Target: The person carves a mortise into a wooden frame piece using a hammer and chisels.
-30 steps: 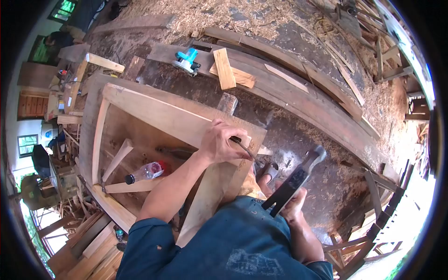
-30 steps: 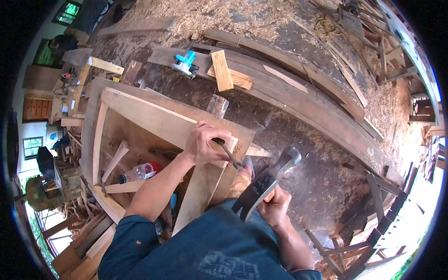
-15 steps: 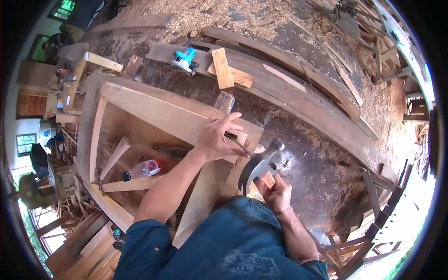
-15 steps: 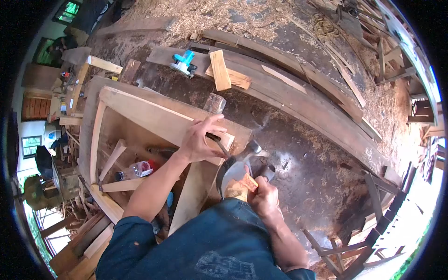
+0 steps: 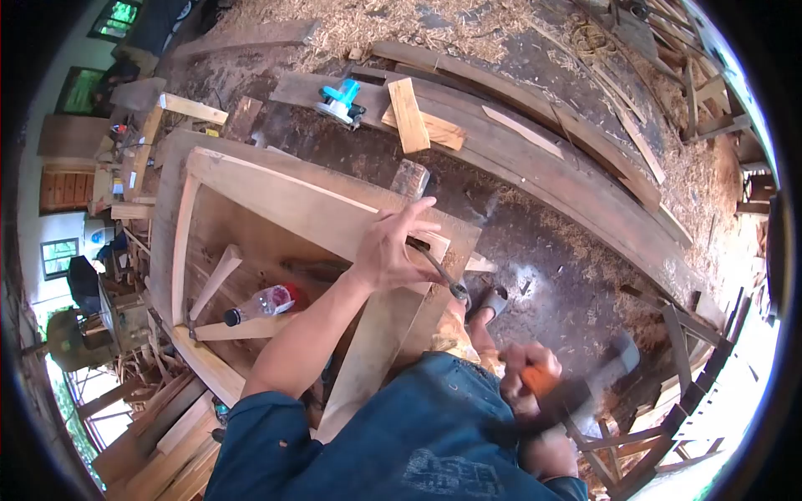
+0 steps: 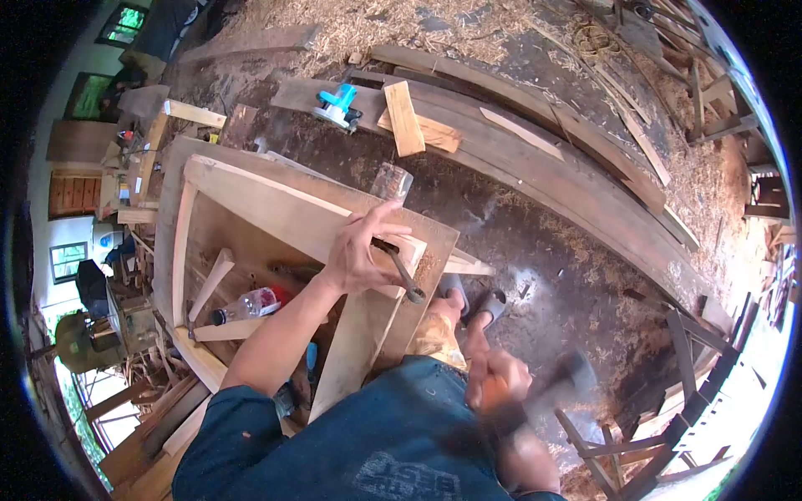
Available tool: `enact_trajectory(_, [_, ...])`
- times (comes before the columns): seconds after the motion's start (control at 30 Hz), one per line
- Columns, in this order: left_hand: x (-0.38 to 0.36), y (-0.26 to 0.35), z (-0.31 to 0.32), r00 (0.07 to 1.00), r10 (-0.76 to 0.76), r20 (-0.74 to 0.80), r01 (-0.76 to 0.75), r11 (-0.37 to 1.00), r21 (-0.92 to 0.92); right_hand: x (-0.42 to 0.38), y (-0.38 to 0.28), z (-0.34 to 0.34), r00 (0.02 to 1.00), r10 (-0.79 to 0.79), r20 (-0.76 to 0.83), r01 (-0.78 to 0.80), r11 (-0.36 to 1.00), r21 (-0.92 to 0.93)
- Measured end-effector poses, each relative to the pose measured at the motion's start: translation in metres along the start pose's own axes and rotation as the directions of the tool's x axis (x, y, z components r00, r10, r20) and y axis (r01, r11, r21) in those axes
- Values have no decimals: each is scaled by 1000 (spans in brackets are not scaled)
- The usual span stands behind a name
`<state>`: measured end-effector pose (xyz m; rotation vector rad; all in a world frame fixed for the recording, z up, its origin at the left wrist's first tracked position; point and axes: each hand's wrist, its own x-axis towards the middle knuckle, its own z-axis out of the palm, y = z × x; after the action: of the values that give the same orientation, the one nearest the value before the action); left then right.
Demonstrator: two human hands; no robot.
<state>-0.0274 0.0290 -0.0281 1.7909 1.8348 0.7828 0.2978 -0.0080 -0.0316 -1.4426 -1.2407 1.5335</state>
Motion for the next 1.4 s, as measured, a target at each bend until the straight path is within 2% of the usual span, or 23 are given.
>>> enact_trajectory(0.03, [1, 0, 0, 1000, -7, 2, 7, 1000, -19, 1, 5, 1, 980, -170, 103, 190, 951, -244])
enact_trajectory(0.07, [1, 2, 1, 1000, -15, 6, 15, 999, -40, 3, 9, 2, 921, -333, 202, 389, 809, -441])
enact_trajectory(0.1, [0, 5, 1, 1000, -22, 5, 22, 998, -55, 19, 11, 14, 932, -254, 259, 351, 810, -470])
enact_trajectory(0.13, [1, 7, 2, 994, -109, -7, 108, 993, -42, 34, 10, 26, 934, -172, 314, 318, 804, -503])
enact_trajectory(0.17, [4, 10, 0, 954, -293, 65, 300, 918, -261, 35, 1, 36, 950, -66, 305, 235, 797, -557])
enact_trajectory(0.23, [2, 9, 0, 979, -202, -18, 196, 965, -175, 30, -9, 30, 933, -239, 269, 346, 799, -491])
enact_trajectory(0.27, [2, 7, -1, 988, -143, -60, 135, 983, -122, 17, 2, 16, 987, -64, 150, 76, 994, -79])
enact_trajectory(0.33, [2, 9, 0, 991, 26, -131, -25, 1000, 6, 12, -11, 6, 951, -263, 164, 297, 925, -237])
enact_trajectory(0.37, [3, 5, 3, 994, 6, -112, -8, 1000, -14, 10, -18, 2, 918, -358, 168, 394, 864, -313])
enact_trajectory(0.43, [-1, -10, 6, 997, -25, -67, 22, 999, -41, 22, -17, -6, 924, -352, 152, 383, 867, -318])
enact_trajectory(0.47, [-3, -14, 9, 989, -142, -42, 120, 936, -331, 27, -21, -7, 922, -367, 123, 387, 871, -302])
enact_trajectory(0.53, [-2, 1, -13, 971, -226, -76, 148, 822, -550, 40, -26, -15, 935, -311, 172, 342, 919, -197])
enact_trajectory(0.57, [-2, 2, -25, 957, -279, -86, 175, 784, -596, 41, -37, -14, 959, -242, 145, 265, 950, -168])
enact_trajectory(0.6, [-2, 4, -38, 939, -331, -96, 196, 742, -641, 43, -32, -17, 965, -225, 132, 249, 946, -205])
enact_trajectory(0.63, [3, 7, -49, 949, -229, -218, 29, 750, -661, 44, -24, -25, 970, -210, 123, 235, 941, -245])
enact_trajectory(0.7, [2, 8, -57, 948, -222, -228, -12, 691, -723, 43, -11, -38, 989, -129, 74, 146, 929, -340])
enact_trajectory(0.8, [-7, 2, -51, 922, -352, -163, 111, 641, -760, 37, -10, -47, 999, 35, -2, -32, 886, -463])
enact_trajectory(0.87, [-11, -1, -46, 886, -429, -178, 112, 569, -814, 38, -19, -47, 987, 157, -22, -146, 846, -512])
enact_trajectory(0.97, [-19, 0, -35, 817, -531, -226, 71, 481, -874, 41, -24, -45, 968, 241, -76, -246, 828, -505])
enact_trajectory(1.07, [-25, 4, -30, 746, -612, -262, 38, 432, -901, 46, -16, -48, 950, 299, -93, -304, 807, -507])
enact_trajectory(1.2, [-32, -1, -28, 701, -652, -290, -82, 330, -940, 55, -24, -35, 942, 324, -93, -321, 780, -537])
enact_trajectory(1.3, [-33, -3, -29, 728, -621, -290, -188, 226, -956, 61, -27, -27, 948, 316, -43, -281, 764, -580])
enact_trajectory(1.4, [-25, 1, -29, 705, -637, -311, -250, 187, -950, 63, -32, -20, 952, 306, -1, -241, 747, -620])
